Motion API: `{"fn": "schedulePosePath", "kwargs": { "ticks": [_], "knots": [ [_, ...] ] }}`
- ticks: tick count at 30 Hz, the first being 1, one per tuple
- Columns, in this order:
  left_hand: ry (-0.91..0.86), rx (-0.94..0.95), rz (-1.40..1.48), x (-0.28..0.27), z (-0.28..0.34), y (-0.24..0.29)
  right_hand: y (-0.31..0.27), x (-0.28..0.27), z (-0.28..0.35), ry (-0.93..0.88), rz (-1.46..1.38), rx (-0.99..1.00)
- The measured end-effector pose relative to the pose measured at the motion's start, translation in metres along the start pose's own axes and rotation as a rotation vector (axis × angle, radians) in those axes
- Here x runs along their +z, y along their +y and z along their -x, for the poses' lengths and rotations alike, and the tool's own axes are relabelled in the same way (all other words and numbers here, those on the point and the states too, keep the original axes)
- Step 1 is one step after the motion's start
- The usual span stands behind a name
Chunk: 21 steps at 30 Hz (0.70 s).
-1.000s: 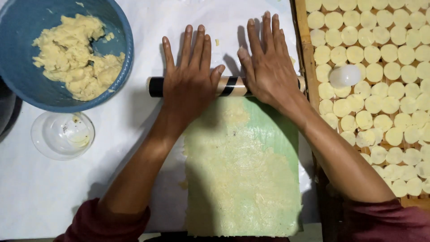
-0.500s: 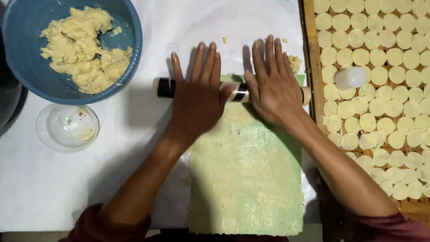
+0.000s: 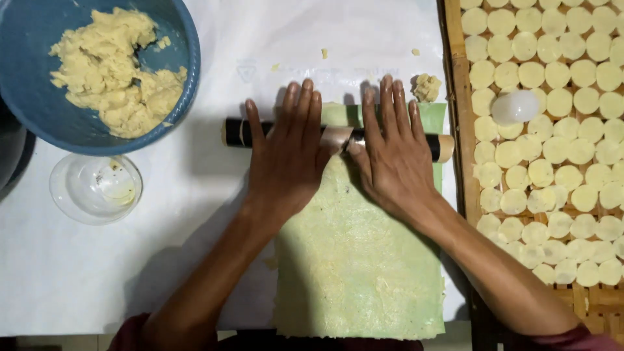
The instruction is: Flattening dough using a rolling pin and arranging small pieces on a tray for drying or baking.
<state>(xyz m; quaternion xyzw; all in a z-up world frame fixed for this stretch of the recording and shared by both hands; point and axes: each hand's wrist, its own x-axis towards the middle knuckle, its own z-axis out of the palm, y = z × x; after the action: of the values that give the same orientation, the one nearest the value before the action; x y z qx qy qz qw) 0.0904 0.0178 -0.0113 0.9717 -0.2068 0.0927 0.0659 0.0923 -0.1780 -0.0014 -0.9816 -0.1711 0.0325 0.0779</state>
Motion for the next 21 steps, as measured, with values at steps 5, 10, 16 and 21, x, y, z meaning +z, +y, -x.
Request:
{"fn": "schedulePosePath", "kwargs": {
  "ticks": [5, 10, 16, 21],
  "knots": [
    [0.052, -0.058, 0.134, 0.013, -0.070, -0.019, 0.021, -0.018, -0.062, -0.049, -0.076, 0.087],
    [-0.266, -0.181, 0.091, 0.010, -0.108, -0.024, 0.023, -0.029, -0.083, -0.026, -0.155, 0.163],
    [0.255, 0.030, 0.062, 0.006, -0.032, -0.009, 0.007, -0.001, -0.028, 0.061, 0.019, 0.070],
    [0.075, 0.014, -0.042, -0.008, 0.032, 0.016, -0.005, 0.010, 0.031, 0.077, -0.113, -0.066]
  ]
}}
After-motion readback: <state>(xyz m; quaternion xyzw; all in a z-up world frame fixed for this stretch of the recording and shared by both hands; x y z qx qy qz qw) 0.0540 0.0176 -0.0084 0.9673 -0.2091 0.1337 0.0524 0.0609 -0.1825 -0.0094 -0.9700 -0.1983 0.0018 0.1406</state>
